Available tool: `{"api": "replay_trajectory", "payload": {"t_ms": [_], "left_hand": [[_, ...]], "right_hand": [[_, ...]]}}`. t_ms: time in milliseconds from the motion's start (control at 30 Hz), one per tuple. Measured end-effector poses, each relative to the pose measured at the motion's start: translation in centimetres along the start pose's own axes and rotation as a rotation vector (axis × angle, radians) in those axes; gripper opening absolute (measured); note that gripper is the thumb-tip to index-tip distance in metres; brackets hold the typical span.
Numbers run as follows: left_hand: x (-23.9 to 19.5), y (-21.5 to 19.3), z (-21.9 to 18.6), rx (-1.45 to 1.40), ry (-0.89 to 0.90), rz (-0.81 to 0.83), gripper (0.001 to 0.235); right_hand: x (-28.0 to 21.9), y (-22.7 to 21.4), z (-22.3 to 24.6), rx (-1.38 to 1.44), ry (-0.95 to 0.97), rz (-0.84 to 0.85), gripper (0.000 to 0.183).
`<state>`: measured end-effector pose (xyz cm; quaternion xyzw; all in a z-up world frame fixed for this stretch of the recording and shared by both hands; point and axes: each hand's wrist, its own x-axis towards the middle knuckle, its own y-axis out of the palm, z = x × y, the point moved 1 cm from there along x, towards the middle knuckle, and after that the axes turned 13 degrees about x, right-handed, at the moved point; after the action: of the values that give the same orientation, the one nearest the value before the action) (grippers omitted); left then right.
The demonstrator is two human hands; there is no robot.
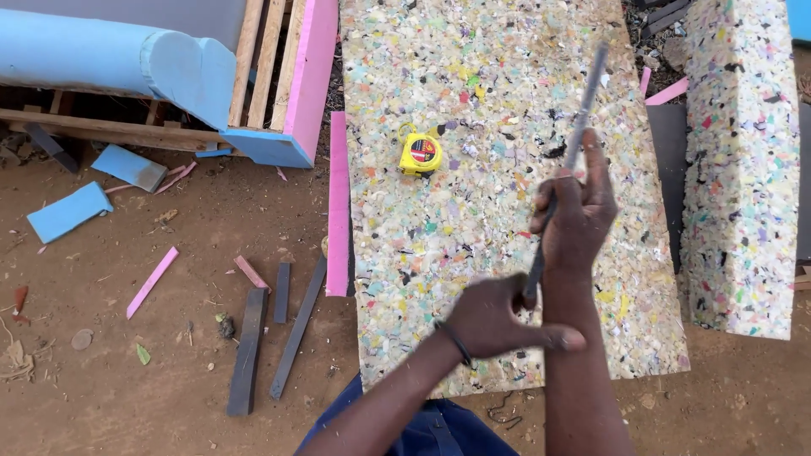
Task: The person measures a large, multicolored composite board using a yellow tape measure and a metal ruler. They mark the board with a metal tool along the ruler's edge to create straight lines. The person repeats this process on different sections of the board, adjusting the ruler and tape measure as needed.
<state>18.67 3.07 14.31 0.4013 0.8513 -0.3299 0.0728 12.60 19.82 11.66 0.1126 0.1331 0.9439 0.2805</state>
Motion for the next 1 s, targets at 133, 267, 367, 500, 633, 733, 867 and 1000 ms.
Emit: {"api": "replay_trajectory", "payload": {"t_ms": [133, 267, 367, 500, 633, 733, 867, 1000], "left_hand": [[12.2, -2.9, 8.6, 0.351, 0.315, -0.462, 0.1], [22.2, -9.9, 9.6, 0.894, 0.152, -0.521, 0.077], [27.6, -13.1, 11.6, 0.962, 0.102, -0.495, 0.072], [35.3, -14.3, 15.9, 0.924, 0.163, -0.527, 0.038], [35.3, -17.1, 15.9, 0.923, 0.208, -0.633, 0.014], [30.2, -22.6, 15.2, 0.819, 0.056, -1.076, 0.01], [18.4, -21.5, 12.7, 0.594, -0.139, -1.241, 0.085], [12.6, -11.1, 14.9, 0.568, -0.062, -1.246, 0.111]], "right_hand": [[1.8, -5.6, 0.7, 0.011, -0.072, -0.168, 0.072], [2.3, -7.6, 0.8, -0.142, -0.127, -0.113, 0.068], [2.0, -7.1, 0.8, -0.152, -0.176, -0.032, 0.067], [0.2, -4.7, 0.8, -0.229, -0.18, 0.084, 0.066], [-1.7, -2.1, -1.3, -0.344, -0.041, 0.154, 0.066], [-1.9, -1.8, -5.2, -0.623, -0.04, 0.251, 0.06], [-0.6, 0.8, -6.7, -1.029, -0.125, 0.365, 0.052], [4.5, 1.6, -11.3, -1.209, -0.183, 0.418, 0.064]]}}
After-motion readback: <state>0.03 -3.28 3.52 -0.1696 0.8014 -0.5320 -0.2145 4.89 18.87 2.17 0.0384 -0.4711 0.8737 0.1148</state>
